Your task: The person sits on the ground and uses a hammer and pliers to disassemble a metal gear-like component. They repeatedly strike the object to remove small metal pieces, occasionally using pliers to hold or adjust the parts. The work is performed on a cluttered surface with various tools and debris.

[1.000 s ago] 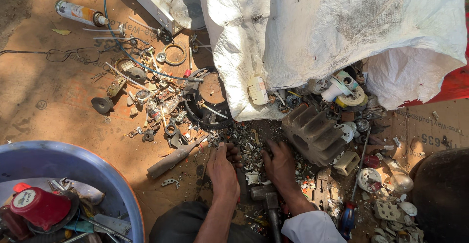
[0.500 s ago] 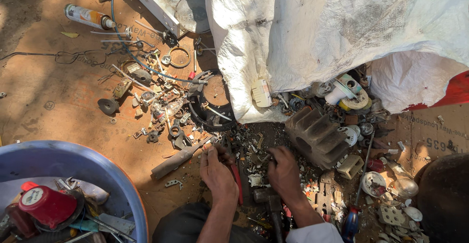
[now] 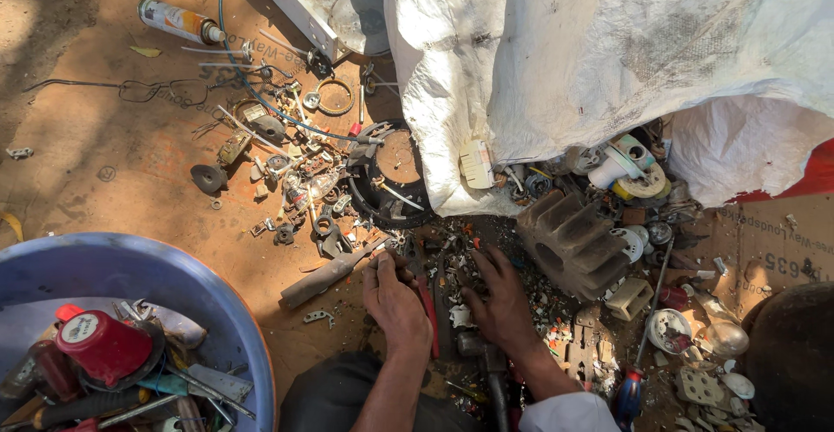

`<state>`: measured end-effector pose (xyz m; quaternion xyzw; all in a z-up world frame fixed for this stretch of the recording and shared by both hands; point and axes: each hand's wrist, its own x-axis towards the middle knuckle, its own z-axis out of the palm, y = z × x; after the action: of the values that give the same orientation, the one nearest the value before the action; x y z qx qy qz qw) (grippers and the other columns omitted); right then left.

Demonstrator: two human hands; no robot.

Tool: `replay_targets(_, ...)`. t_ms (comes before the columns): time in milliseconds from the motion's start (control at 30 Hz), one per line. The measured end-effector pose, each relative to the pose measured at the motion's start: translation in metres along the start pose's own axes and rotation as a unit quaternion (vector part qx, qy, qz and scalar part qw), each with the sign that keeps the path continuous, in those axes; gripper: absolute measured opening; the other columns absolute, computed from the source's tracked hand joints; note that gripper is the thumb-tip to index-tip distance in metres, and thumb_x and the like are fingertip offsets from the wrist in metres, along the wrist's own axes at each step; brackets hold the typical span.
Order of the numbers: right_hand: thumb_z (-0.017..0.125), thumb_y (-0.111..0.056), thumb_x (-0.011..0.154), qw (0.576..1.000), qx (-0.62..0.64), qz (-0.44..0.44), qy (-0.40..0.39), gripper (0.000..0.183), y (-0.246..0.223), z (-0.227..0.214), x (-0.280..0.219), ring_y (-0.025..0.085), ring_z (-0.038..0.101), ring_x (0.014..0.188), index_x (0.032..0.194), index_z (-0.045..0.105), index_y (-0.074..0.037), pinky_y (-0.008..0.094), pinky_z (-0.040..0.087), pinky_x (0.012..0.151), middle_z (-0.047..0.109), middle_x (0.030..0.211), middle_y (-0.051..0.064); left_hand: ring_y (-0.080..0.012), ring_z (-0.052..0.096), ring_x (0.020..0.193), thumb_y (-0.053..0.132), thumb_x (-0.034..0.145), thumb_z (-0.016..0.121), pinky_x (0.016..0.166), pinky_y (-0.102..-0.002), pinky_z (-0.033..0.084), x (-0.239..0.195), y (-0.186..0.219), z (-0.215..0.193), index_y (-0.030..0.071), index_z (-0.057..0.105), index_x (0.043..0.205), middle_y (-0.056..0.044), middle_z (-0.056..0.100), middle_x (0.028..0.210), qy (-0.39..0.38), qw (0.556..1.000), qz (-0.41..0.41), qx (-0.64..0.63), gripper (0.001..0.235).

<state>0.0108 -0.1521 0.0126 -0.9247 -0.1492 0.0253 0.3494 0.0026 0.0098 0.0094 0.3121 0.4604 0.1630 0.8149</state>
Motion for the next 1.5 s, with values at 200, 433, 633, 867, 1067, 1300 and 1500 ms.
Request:
replay_targets(200,0.076,-0.011,0.081,0.998,-0.027,0.05,0.025,0.049,0.001,0.008,0.004,0.042,0.056,0.125,0.128,0.065,-0.003,0.048,0.046,0.105,0.058,0.134,0.024,-0.0103,0.049,0.068,0.021,0.103,0.053,0.06,-0.029,0.045,-0.002,0.0,-0.001,0.006,0.061,0.101,-0.001,0.057,0.082,-0.005,1.0,-0.009,-0.01,0.017)
replay_targets(433,0.074,-0.014,0.087,0.998,-0.066,0.019,-0.003,0.042,0.02,0.009,0.056,0.041,0.055,0.128,0.127,0.066,-0.005,0.048,0.044,0.109,0.058,0.135,0.024,-0.0111,0.049,0.068,0.02,0.103,0.053,0.059,-0.031,0.045,0.003,-0.003,-0.001,0.005,0.062,0.102,-0.002,0.057,0.083,-0.007,1.0,-0.02,0.005,0.018)
replay_targets(633,0.064,-0.003,0.086,0.998,-0.042,0.043,-0.013,0.046,0.031,-0.002,0.024,0.044,0.048,0.135,0.132,0.064,-0.002,0.049,0.039,0.112,0.052,0.145,0.027,-0.0121,0.049,0.067,0.02,0.104,0.053,0.059,-0.031,0.044,0.001,-0.01,-0.004,0.004,0.061,0.101,-0.003,0.056,0.082,-0.017,1.0,-0.009,0.004,0.018)
replay_targets(867,0.056,0.008,0.076,0.996,-0.082,0.016,0.026,0.037,0.027,0.002,-0.02,0.042,0.056,0.129,0.108,0.072,-0.001,0.049,0.044,0.111,0.061,0.133,0.022,-0.0132,0.05,0.066,0.02,0.104,0.052,0.058,-0.032,0.044,0.002,-0.008,-0.004,0.004,0.062,0.099,-0.004,0.057,0.081,-0.021,1.0,-0.009,0.001,0.019)
replay_targets(1067,0.054,0.009,0.075,0.995,-0.095,0.017,0.012,0.047,0.036,0.001,-0.007,0.045,0.054,0.125,0.118,0.07,0.0,0.05,0.043,0.108,0.057,0.133,0.028,-0.0133,0.05,0.066,0.021,0.105,0.052,0.059,-0.032,0.044,0.002,-0.009,-0.003,0.004,0.062,0.099,-0.004,0.057,0.081,-0.032,0.999,-0.007,0.004,0.02)
replay_targets(1300,0.053,0.011,0.079,0.995,-0.086,0.038,0.045,0.059,0.035,0.006,0.008,0.048,0.05,0.129,0.137,0.059,0.003,0.052,0.041,0.111,0.05,0.14,0.033,-0.0133,0.051,0.068,0.021,0.105,0.051,0.061,-0.032,0.044,0.002,-0.01,-0.006,0.005,0.062,0.099,-0.003,0.057,0.082,-0.032,0.999,-0.007,0.021,0.02)
replay_targets(1500,0.054,0.008,0.08,0.989,-0.127,0.01,0.075,0.04,0.03,0.004,-0.014,0.045,0.057,0.123,0.118,0.067,0.004,0.05,0.046,0.107,0.06,0.131,0.027,-0.0136,0.05,0.068,0.022,0.106,0.051,0.06,-0.033,0.043,0.003,-0.011,-0.006,0.004,0.061,0.099,-0.003,0.056,0.082,-0.046,0.999,-0.005,0.013,0.022)
